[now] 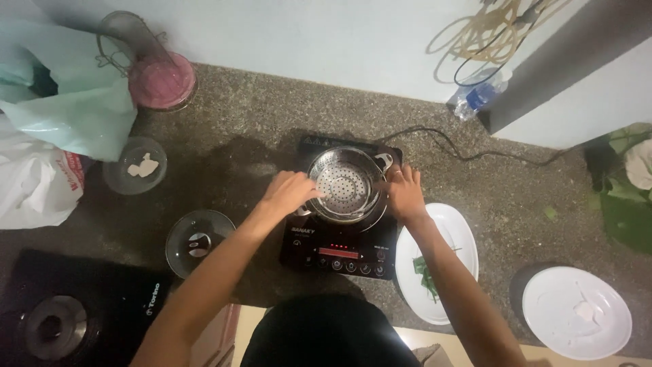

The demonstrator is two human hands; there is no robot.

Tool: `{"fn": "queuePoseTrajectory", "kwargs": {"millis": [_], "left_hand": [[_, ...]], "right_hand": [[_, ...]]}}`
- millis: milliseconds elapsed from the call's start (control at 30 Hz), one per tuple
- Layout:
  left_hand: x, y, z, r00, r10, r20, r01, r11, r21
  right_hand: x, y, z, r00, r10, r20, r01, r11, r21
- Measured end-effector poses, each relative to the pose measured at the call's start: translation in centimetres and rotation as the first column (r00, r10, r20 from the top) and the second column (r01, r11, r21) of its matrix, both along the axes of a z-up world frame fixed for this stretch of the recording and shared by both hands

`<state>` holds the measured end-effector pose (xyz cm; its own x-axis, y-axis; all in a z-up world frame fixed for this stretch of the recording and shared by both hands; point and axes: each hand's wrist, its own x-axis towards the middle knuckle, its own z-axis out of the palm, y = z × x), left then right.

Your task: Tearing and folding green leaves, arranging them on a plate, and then placing them into a steamer pot on an induction cooker for steaming.

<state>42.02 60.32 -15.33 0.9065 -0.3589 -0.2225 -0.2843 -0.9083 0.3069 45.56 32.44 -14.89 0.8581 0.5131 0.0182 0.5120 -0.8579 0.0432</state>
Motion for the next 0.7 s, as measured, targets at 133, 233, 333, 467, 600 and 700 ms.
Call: {"fn": "queuePoseTrajectory", "kwargs": {"millis": [133, 233, 333, 467, 600, 700], "left_hand": [[-0.7, 0.1, 2.0, 0.999, -0.011, 0.047, 0.015, 0.997, -0.076], [-2.5, -0.8, 6.3, 0.997, 0.077, 0.024, -0.071, 0.981, -0.181], [-4.8, -1.4, 7.1, 0.972, 0.234, 0.006, -0.219, 0.917, -0.334], [-8.5, -2.5, 5.9, 0.927, 0.372, 0.054, -0.278, 0.774, -0.569], [-10.6, -3.8, 5.7, 0.903, 0.43, -0.026, -0.341, 0.677, -0.652], [-11.7, -4.0, 5.4, 0.905, 0.406, -0.129, -0.395, 0.687, -0.61]], "right_hand": [[-1.5, -0.7, 1.1, 0.983, -0.146, -0.112, 0.159, 0.98, 0.119], [-5.4, -4.6, -3.2, 0.896, -0.442, -0.034, 0.4, 0.775, 0.489], [-12.6, -12.3, -12.4, 0.542, -0.825, 0.163, 0.577, 0.506, 0.641], [-21.0, -15.1, -11.9, -0.704, -0.574, -0.418, 0.638, -0.769, -0.018], [-27.7, -17.5, -15.7, -0.48, -0.413, -0.774, 0.649, -0.76, 0.003], [-29.7, -21.4, -23.4, 0.152, -0.86, -0.487, 0.685, 0.446, -0.576]]}}
